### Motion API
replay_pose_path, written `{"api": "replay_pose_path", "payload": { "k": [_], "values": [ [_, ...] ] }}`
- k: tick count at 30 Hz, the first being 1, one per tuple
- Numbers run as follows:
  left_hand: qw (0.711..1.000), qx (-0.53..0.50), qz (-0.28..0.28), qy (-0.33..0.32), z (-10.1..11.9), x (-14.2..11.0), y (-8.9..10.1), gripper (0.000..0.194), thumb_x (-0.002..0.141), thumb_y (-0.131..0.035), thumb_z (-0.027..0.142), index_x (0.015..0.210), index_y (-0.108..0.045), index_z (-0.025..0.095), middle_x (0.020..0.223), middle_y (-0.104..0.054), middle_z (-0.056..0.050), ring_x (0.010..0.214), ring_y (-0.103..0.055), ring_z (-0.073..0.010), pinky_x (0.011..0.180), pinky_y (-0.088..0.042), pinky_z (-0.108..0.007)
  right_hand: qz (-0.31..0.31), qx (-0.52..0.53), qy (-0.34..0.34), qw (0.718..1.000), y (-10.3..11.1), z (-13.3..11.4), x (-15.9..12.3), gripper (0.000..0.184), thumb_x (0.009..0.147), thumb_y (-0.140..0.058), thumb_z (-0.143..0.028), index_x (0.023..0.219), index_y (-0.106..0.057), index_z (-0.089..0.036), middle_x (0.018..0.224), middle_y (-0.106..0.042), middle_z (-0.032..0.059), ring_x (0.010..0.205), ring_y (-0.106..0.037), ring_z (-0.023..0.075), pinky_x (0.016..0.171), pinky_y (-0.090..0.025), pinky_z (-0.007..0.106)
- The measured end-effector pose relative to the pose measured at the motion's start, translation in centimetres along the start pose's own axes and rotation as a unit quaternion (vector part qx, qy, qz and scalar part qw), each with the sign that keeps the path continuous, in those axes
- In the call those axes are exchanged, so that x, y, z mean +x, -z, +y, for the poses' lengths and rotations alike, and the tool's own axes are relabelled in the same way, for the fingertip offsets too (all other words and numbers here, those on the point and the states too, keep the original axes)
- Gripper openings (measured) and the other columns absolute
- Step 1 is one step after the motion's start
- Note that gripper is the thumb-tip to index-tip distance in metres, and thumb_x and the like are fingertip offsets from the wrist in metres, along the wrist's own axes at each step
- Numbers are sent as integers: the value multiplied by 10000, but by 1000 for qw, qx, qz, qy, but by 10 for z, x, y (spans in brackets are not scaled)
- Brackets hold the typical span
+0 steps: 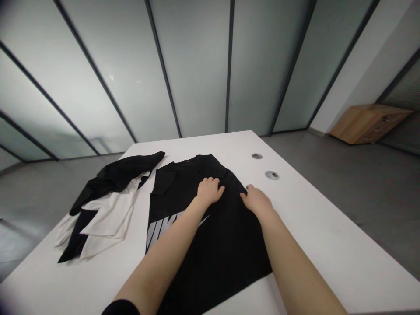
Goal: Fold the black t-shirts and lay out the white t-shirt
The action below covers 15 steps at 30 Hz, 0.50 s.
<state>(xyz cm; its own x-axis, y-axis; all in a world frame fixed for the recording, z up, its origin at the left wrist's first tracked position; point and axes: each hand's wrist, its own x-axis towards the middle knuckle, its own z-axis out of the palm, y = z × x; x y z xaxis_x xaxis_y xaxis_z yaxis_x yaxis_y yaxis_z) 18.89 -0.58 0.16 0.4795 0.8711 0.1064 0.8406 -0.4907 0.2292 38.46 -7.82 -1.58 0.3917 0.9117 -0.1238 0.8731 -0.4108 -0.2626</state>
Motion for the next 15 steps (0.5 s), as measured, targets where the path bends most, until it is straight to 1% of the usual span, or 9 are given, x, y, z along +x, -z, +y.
{"api": "replay_pose_path", "payload": {
  "k": [3, 5, 8, 11, 13, 15],
  "values": [
    [999, 6, 42, 8, 0, -1, -25, 414, 1031, -537, 460, 1310, -663, 183, 1345, -620, -182, 1249, -553, -359, 1047, -462, -490, -15, 5, -5, 1000, 3, -3, -1, 400, 1042, -573, -362, 1352, -687, -135, 1316, -733, 211, 1203, -710, 345, 953, -533, 409],
    [999, -6, 50, 5, -5, -4, -32, 390, 1030, -546, 464, 1290, -675, 203, 1331, -619, -160, 1229, -551, -345, 1046, -458, -481, -7, 4, 7, 1000, 4, -6, -2, 352, 1044, -561, -340, 1297, -718, -152, 1309, -744, 187, 1202, -711, 330, 957, -528, 388],
    [997, -50, 58, -3, -15, -5, -32, 364, 1040, -546, 465, 1273, -690, 227, 1321, -634, -133, 1225, -557, -325, 1060, -457, -464, 10, 8, 43, 999, 5, -16, -6, 327, 1046, -545, -309, 1268, -735, -161, 1275, -765, 166, 1186, -715, 318, 969, -520, 369],
    [988, -127, 84, -4, -24, 0, -30, 329, 1063, -519, 400, 1287, -674, 216, 1310, -659, -127, 1240, -575, -295, 1105, -450, -444, 22, 20, 103, 994, 5, -31, -14, 339, 1054, -528, -283, 1301, -727, -162, 1282, -768, 154, 1195, -712, 314, 998, -511, 361],
    [973, -202, 109, -13, -28, 7, -30, 312, 1064, -524, 355, 1305, -649, 200, 1317, -671, -132, 1268, -585, -269, 1143, -441, -427, 30, 34, 146, 988, 3, -43, -21, 349, 1056, -522, -265, 1323, -721, -160, 1315, -757, 151, 1216, -704, 307, 1032, -505, 361],
    [946, -296, 132, 2, -31, 15, -31, 326, 1053, -553, 336, 1335, -622, 189, 1341, -668, -146, 1271, -605, -253, 1130, -467, -410, 35, 52, 186, 981, -1, -54, -29, 358, 1053, -527, -249, 1343, -716, -161, 1349, -743, 149, 1240, -695, 299, 1066, -499, 369]
  ]
}}
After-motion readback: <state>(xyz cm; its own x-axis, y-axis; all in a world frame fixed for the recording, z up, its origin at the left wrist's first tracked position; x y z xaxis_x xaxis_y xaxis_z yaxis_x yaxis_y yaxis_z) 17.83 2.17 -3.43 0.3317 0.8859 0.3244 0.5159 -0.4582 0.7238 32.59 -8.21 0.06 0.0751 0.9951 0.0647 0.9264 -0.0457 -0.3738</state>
